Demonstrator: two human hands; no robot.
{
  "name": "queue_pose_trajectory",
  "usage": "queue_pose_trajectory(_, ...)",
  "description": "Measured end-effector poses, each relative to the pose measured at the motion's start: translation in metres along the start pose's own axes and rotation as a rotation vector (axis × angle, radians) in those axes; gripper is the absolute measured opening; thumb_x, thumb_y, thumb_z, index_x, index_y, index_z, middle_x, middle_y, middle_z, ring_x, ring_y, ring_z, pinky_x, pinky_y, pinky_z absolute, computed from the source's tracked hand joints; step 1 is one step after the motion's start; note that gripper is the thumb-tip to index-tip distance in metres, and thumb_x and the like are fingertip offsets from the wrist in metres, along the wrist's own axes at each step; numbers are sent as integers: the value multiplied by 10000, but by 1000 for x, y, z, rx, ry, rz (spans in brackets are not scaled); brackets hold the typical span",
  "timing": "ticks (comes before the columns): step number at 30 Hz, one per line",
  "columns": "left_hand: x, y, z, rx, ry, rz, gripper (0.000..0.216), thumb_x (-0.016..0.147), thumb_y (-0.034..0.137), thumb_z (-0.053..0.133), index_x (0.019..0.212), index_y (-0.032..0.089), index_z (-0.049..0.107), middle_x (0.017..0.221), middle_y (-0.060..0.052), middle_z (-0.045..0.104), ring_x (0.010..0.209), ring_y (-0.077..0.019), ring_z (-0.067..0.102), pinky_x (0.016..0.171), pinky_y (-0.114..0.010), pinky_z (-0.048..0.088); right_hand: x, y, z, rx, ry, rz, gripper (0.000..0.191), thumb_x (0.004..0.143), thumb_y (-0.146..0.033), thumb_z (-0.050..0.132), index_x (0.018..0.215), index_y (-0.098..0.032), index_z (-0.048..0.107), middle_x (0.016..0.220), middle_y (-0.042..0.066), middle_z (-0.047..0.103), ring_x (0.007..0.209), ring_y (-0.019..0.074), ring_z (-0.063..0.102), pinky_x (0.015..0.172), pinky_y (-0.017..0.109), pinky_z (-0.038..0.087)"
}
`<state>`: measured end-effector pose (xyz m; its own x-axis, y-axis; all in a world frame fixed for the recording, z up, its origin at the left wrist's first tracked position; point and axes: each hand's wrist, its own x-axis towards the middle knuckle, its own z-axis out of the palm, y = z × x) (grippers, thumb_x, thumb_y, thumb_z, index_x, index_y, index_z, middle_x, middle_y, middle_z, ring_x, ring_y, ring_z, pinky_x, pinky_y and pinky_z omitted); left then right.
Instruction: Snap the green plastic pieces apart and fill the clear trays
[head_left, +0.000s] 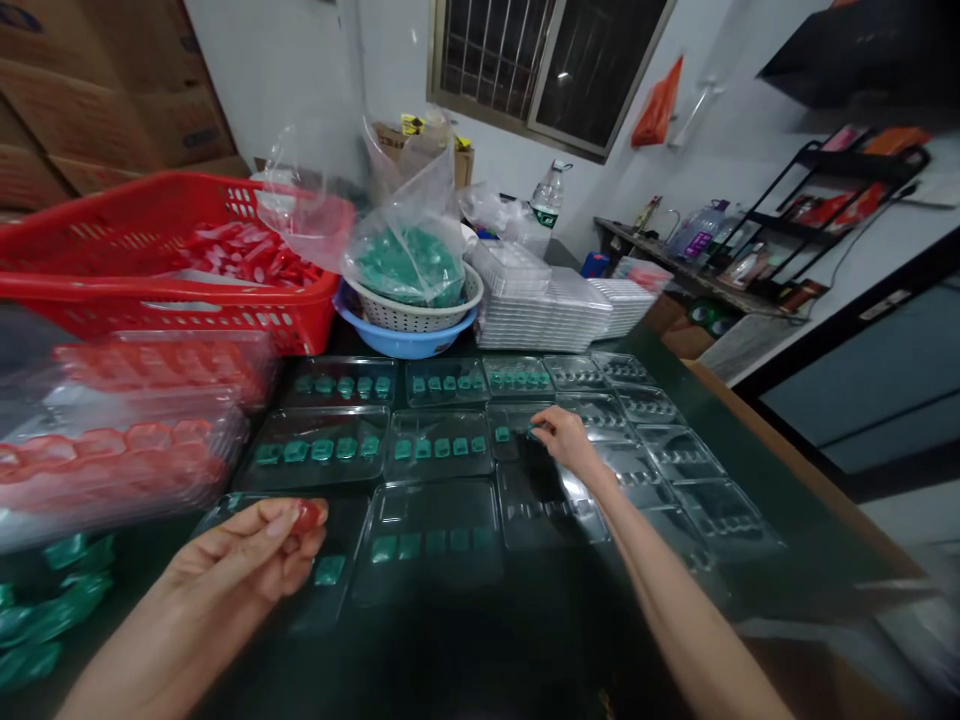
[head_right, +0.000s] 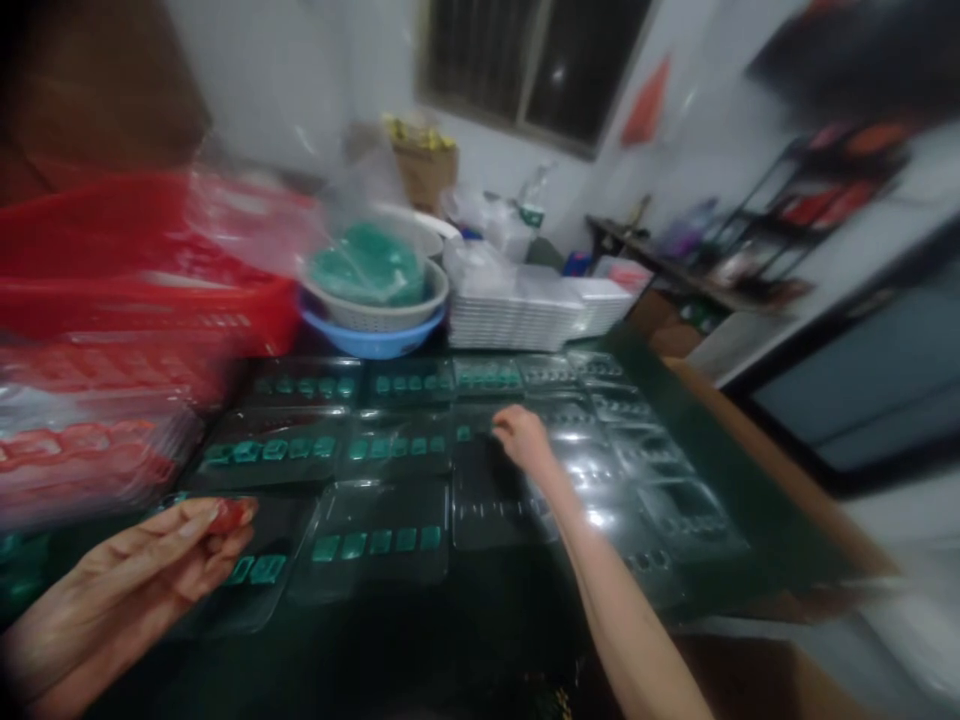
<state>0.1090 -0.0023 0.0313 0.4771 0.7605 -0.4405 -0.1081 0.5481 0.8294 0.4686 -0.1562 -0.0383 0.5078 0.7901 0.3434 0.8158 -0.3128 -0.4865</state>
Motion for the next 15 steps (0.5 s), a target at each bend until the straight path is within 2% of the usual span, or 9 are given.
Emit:
queue_pose_trajectory(6, 1, -1, 4, 25, -114, -6, 204, 615, 150, 723, 811, 125, 674, 850, -89, 666, 735, -175, 612, 575, -212, 527, -3, -12, 4, -169, -82, -38, 130, 762, -121, 535, 761, -178, 651, 795, 42, 609, 739, 136, 569, 694, 233, 427)
queue_pose_trajectory(9, -1, -5, 11, -41, -181, -19, 200, 605, 160, 747, 788, 117, 678, 818, -84, 672, 692, -148, 608, 571, -194, 507, -9, -18, 4, -221, -98, -48, 168, 789, -141, 491, 782, -183, 653, 817, 49, 592, 753, 142, 569, 693, 241, 429)
queue_pose_trajectory(12, -2, -11, 19, -167, -264, -65, 133, 627, 142, 734, 742, 116, 674, 745, -65, 665, 665, -123, 602, 604, -196, 493, -13, -16, -2, -229, -101, -68, 179, 778, -171, 502, 882, -172, 648, 916, 76, 578, 778, 167, 572, 700, 278, 445)
queue_pose_trajectory(15, -3, -15, 23, -229, -327, -103, 69, 701, 178, 681, 745, 127, 662, 731, -54, 653, 624, -103, 588, 545, -181, 454, -14, -22, -9, -220, -35, -54, 328, 771, -220, 517, 1086, -148, 574, 1037, 119, 535, 690, 167, 562, 660, 325, 462)
